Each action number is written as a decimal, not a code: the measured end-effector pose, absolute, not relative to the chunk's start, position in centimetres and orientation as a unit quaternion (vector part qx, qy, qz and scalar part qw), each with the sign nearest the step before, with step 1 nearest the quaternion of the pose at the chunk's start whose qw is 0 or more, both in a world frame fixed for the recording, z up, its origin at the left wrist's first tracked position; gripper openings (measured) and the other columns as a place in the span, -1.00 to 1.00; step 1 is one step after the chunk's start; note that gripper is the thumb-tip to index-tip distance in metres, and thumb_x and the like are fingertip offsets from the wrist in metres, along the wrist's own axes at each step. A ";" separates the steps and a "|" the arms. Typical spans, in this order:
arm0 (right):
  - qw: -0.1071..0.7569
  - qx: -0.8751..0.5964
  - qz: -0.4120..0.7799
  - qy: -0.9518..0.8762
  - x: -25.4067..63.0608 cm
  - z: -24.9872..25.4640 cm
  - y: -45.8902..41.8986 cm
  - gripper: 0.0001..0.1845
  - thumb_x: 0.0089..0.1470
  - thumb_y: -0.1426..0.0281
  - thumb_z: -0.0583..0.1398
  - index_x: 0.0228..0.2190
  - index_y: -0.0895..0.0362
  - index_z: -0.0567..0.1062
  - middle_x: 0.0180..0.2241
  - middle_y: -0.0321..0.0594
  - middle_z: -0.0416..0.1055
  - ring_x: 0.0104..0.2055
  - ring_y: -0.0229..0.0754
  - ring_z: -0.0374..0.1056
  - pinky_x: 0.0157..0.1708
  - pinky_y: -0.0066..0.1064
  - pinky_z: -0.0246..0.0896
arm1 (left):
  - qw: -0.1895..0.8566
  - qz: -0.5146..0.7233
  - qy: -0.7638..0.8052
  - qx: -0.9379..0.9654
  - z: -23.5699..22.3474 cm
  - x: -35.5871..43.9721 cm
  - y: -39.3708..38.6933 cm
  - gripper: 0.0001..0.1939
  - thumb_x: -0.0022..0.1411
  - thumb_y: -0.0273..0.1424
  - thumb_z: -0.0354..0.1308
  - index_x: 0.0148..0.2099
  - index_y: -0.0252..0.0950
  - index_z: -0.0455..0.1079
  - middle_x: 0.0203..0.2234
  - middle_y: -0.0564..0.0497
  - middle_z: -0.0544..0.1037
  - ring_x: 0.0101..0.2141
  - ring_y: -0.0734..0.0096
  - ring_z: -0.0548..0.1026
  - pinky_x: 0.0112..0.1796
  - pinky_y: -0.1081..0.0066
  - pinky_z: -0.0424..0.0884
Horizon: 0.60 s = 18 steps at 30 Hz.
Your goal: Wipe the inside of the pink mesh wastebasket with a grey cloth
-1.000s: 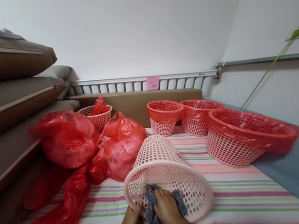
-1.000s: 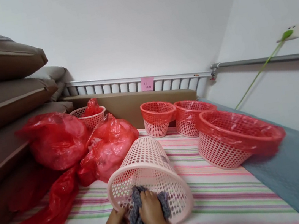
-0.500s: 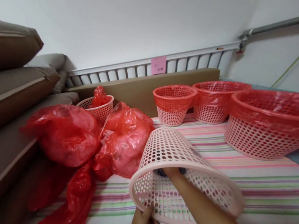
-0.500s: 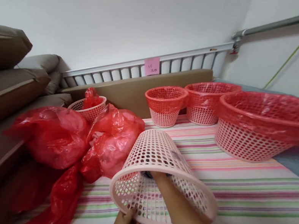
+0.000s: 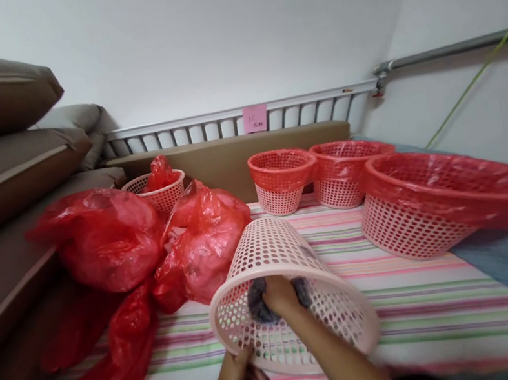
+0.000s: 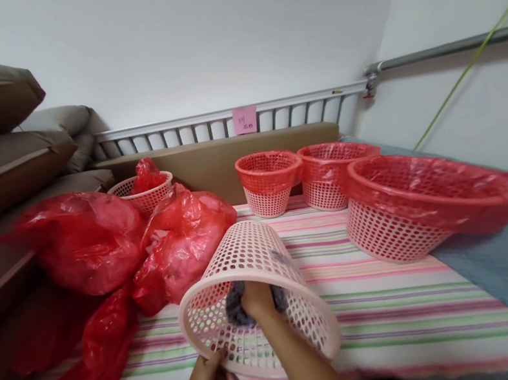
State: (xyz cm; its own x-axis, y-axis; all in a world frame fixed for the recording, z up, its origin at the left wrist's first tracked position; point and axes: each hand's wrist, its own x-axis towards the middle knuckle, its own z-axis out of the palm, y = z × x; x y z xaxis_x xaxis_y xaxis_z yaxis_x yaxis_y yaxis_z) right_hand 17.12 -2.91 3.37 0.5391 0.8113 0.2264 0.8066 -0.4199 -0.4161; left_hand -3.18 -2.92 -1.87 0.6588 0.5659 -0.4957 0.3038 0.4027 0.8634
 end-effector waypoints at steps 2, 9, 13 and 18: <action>0.214 -0.834 0.024 -0.508 14.9 3.2 -5.2 -0.54 -0.14 0.54 0.08 -0.14 0.36 0.48 -0.13 0.12 0.43 -0.05 0.09 0.33 0.01 -0.15 0.16 | 0.737 0.092 0.398 0.539 -2.0 -3.2 -2.9 -0.29 -0.05 0.28 0.00 -0.50 -0.35 0.37 -0.79 -0.10 0.48 -0.73 0.26 0.48 -0.68 0.43 0.31; 0.201 -0.814 0.072 -0.540 8.8 2.0 -11.9 -0.49 -0.16 0.43 0.12 -0.09 0.27 0.45 0.00 0.03 0.35 0.08 0.07 0.21 0.16 -0.17 0.00 | 0.745 0.213 0.324 0.543 -1.8 -3.4 -2.6 -0.28 -0.06 0.12 0.20 -0.02 -0.33 0.35 -0.25 -0.13 0.63 -0.25 0.10 0.58 -0.19 0.25 0.47; 0.212 -0.813 0.097 -0.534 7.4 1.2 -13.5 -0.47 -0.17 0.44 0.12 -0.07 0.25 0.44 0.03 -0.02 0.32 0.12 0.05 0.16 0.21 -0.20 -0.10 | 0.742 0.258 0.297 0.543 -1.7 -3.5 -2.2 -0.27 -0.07 0.07 0.25 0.00 -0.38 0.36 -0.07 -0.18 0.56 0.00 0.00 0.45 0.06 0.22 0.31; 0.219 -0.820 0.078 -0.523 7.6 1.1 -12.9 -0.48 -0.14 0.45 0.10 -0.06 0.23 0.44 0.02 -0.03 0.33 0.12 0.06 0.14 0.19 -0.16 -0.09 | 0.740 0.278 0.273 0.548 -1.9 -3.5 -2.1 -0.26 -0.12 0.07 0.29 -0.05 -0.40 0.38 -0.08 -0.22 0.56 0.05 -0.06 0.41 0.08 0.18 0.29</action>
